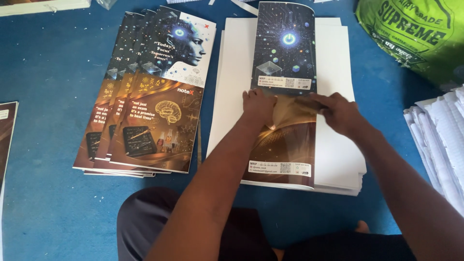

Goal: The person places a printed cover sheet over a stack of white paper, folds it over the spine, and uses a wooden tool to press the fold. They repeat this process for multiple notebooks, stacking the finished ones to the side.

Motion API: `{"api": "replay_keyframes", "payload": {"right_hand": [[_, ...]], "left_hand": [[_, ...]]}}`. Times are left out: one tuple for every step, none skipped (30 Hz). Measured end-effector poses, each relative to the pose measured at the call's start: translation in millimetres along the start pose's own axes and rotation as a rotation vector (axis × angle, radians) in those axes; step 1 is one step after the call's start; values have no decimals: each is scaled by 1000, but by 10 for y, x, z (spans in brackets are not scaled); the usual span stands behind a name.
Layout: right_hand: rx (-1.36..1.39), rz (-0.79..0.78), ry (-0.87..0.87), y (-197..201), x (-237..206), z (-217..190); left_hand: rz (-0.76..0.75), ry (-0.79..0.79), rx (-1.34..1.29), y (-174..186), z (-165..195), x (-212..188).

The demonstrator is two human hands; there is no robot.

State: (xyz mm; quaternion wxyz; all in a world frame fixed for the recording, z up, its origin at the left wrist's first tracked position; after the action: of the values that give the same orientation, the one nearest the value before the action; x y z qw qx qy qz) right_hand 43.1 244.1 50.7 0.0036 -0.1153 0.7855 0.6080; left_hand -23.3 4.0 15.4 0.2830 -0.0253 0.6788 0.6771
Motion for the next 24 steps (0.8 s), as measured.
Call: {"api": "replay_keyframes", "payload": {"right_hand": [[22,-3,33,-14,14,-52],[12,-14,42,-32,27,-76],[2,-24,51,-64,49,-91],[-8,-34,59,-98,67,-87],[8,-47,53,-127,81,-62],[25,-62,46,-157,88,-28],[41,-75,36,-188,89,12],[72,-53,38,-208,77,60],[103,-30,41,-235,53,104],[135,-7,46,-255,49,142],[147,14,46,-270,55,177],[160,34,46,-281,58,215],[172,54,47,-284,66,252],[167,79,74,-278,97,281],[163,106,102,-266,145,302],[157,128,129,-265,180,319],[168,155,123,-261,227,332],[179,185,117,-244,280,344],[191,212,109,-226,320,357],[189,222,110,-200,364,364],[189,232,113,-170,417,370],[188,240,116,-138,470,367],[180,241,111,-126,513,358],[171,242,106,-103,554,356]], "left_hand": [[-4,0,4,1,1,1],[-9,-1,7,1,4,1],[-10,-2,9,2,6,-1],[-11,-3,12,1,10,-4],[-12,-5,14,2,14,-8],[-15,-9,14,-2,13,-17],[-17,-16,15,-11,8,-31],[-16,-25,15,-5,16,-32],[-17,-31,16,-6,24,-38],[-19,-35,18,-12,18,-53],[-24,-36,20,-26,9,-73],[-24,-40,20,-37,3,-91],[-23,-43,19,-45,-1,-106],[-19,-45,19,-42,-7,-115],[-16,-44,25,-34,-14,-123],[-15,-43,28,-44,-7,-144],[-13,-43,33,-45,-2,-161],[-13,-48,31,-35,-2,-178],[-16,-54,28,-36,1,-205],[-18,-57,26,-31,-4,-232],[-21,-58,17,-19,-6,-255],[-24,-57,8,-6,-2,-277],[-30,-58,-2,-5,0,-310],[-40,-62,-7,-4,5,-341]]}}
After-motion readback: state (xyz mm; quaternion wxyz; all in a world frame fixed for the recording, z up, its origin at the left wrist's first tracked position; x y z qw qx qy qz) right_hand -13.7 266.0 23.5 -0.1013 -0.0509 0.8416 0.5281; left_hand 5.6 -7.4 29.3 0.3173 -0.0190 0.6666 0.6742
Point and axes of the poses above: each hand's wrist, its own x-axis towards the middle knuckle, its own y-axis out of the back of the hand, z = x × y, the point moved 1 cm from there along x, towards the middle knuckle, and after that the axes turned 7 degrees about -z, right-handed, at the moved point
